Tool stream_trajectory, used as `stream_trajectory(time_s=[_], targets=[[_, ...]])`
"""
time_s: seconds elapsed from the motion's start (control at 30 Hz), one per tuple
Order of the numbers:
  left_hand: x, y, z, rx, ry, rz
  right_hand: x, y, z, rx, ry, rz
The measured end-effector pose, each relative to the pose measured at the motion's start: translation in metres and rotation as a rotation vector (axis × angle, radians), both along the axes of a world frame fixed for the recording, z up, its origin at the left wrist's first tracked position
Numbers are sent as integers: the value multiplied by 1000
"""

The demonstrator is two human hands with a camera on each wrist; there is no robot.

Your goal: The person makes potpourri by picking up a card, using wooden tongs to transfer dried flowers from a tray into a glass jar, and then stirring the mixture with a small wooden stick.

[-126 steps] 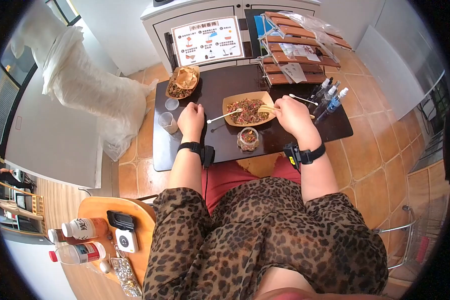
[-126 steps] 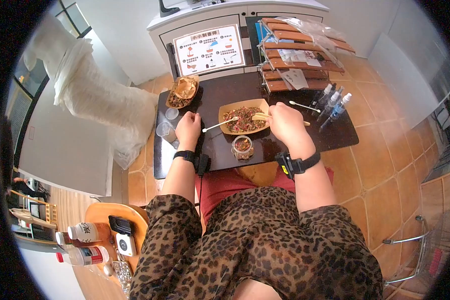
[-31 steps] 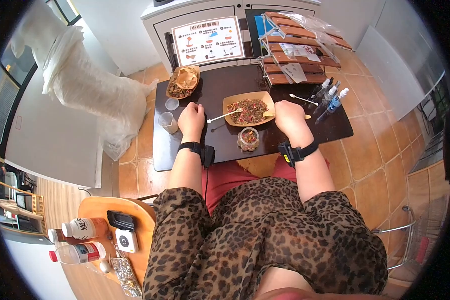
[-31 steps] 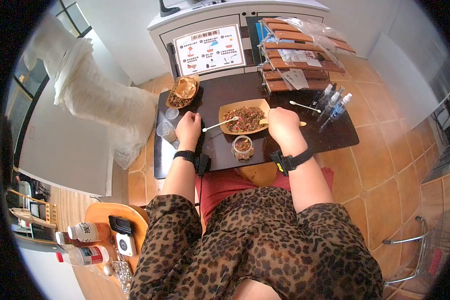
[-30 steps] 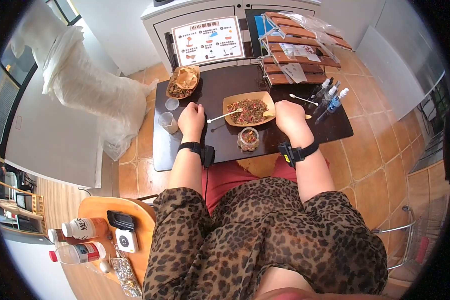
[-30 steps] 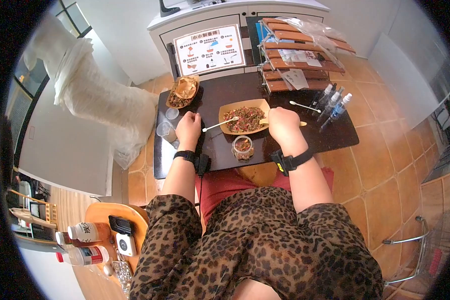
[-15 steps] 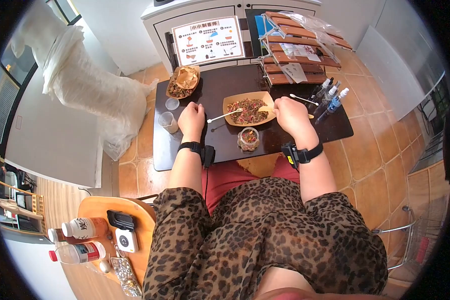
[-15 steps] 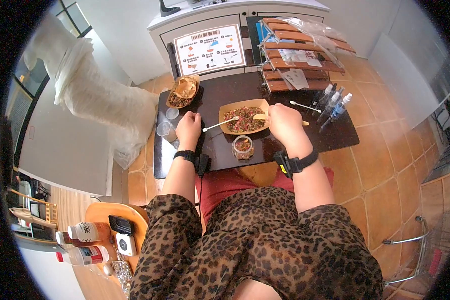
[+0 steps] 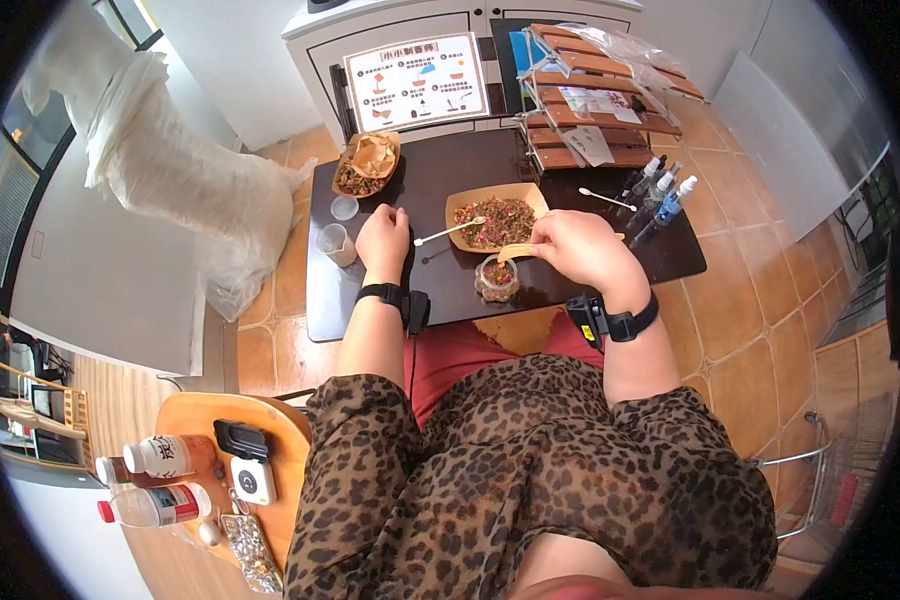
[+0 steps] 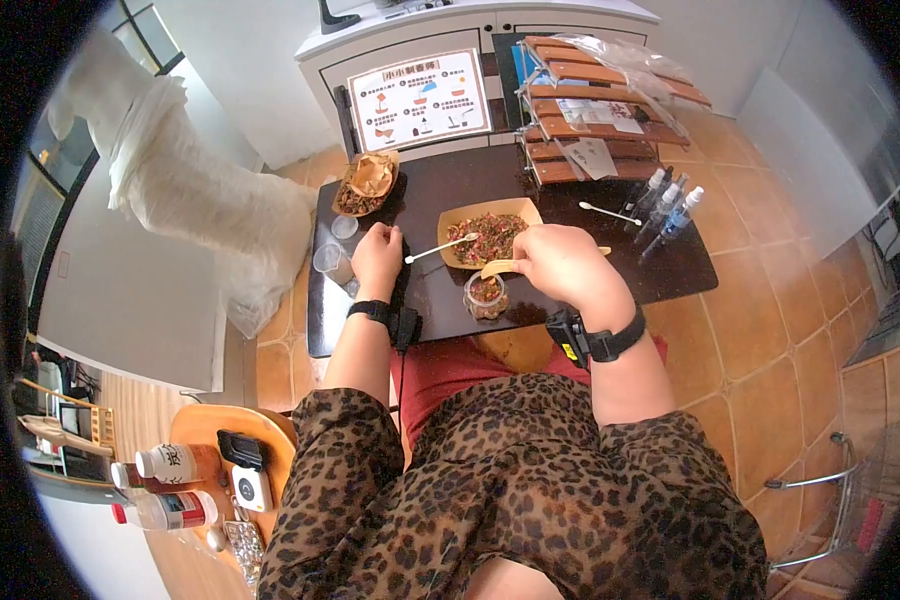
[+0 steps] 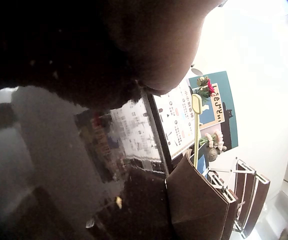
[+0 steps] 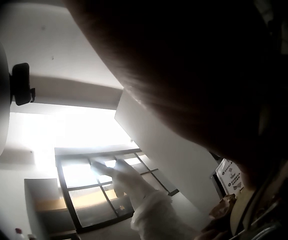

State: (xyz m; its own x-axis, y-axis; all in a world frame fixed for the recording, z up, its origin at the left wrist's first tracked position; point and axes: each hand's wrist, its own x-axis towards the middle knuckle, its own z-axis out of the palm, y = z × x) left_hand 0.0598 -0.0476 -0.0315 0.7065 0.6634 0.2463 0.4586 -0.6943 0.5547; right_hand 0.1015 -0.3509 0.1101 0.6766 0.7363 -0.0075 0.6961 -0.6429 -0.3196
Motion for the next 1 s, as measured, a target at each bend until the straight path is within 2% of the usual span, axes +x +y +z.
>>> stream_trajectory(time_s=[0.2,0.27,0.47,0.57,0.67,1.0], targets=[[-1,0,1,1,7,0,4,2,-3,39,-65,-55],[-1,0,1,-1,8,-1,9,3,-13,120,-124,-96],[0,0,1,-9,8,3,28,5,-50,58,-293,-144],[-1,0,1,-7,-2,3,31,10,-62,-4,-298,-162],[0,1,-1,0,-10,2,34,14,-74,36,-330,-139],[1,2,-3,-1,-6,4,31,21,-82,35,-347,-116]])
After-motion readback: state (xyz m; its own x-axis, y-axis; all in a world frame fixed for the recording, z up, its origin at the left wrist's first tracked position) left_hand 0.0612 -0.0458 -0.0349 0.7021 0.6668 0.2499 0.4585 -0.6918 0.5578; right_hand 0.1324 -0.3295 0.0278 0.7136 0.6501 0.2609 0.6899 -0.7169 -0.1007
